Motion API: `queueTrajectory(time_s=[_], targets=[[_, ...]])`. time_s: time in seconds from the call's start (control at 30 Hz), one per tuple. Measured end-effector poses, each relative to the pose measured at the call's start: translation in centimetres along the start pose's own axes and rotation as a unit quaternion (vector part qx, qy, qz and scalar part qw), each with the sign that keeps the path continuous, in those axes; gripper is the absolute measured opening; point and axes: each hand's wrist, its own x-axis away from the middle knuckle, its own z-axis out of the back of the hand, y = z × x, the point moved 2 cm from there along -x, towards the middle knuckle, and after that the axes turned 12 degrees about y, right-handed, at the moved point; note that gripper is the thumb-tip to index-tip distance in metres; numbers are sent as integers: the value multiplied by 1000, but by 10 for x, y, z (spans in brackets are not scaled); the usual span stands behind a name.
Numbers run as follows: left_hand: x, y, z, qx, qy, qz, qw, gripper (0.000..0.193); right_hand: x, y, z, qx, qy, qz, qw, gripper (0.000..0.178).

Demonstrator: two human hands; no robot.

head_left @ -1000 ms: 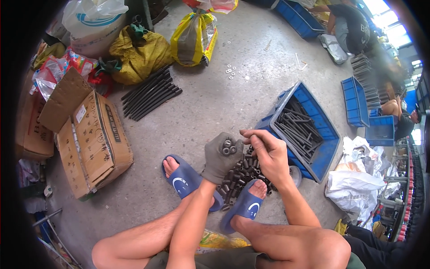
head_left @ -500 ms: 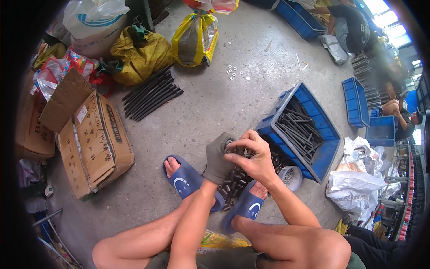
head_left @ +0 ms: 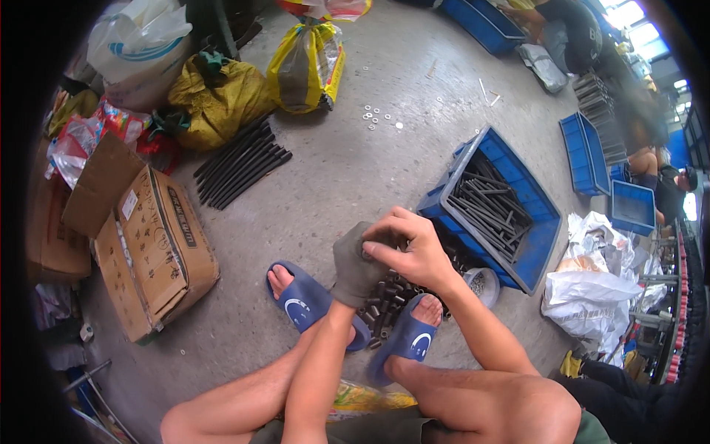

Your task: The person picks up long metal rods and cylindrical sleeves from crates on the floor, fits several sleeves onto each rod by hand, and then uses a pneumatic screwdriver to secure components.

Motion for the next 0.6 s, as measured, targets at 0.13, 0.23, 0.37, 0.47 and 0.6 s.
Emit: queueTrajectory(time_s=[0.13, 0.23, 0.37, 0.47, 0.6], targets=[[2, 0, -1, -19, -7, -6, 1000, 19, 2, 4, 2, 13, -3, 33, 999, 15], [2, -1, -1, -22, -4, -6, 1000, 20, 3, 10, 3, 4, -37, 55, 998, 15], [1, 0, 1, -14, -4, -11, 1000, 22, 0, 13, 1, -29, -47, 54, 997, 14], [2, 3, 3, 2, -9, 3, 1000, 24, 0, 17, 1, -59, -58, 53, 995, 12], [4, 5, 8, 2, -17, 31, 999, 24, 3, 10, -1, -63, -39, -38, 997, 24]])
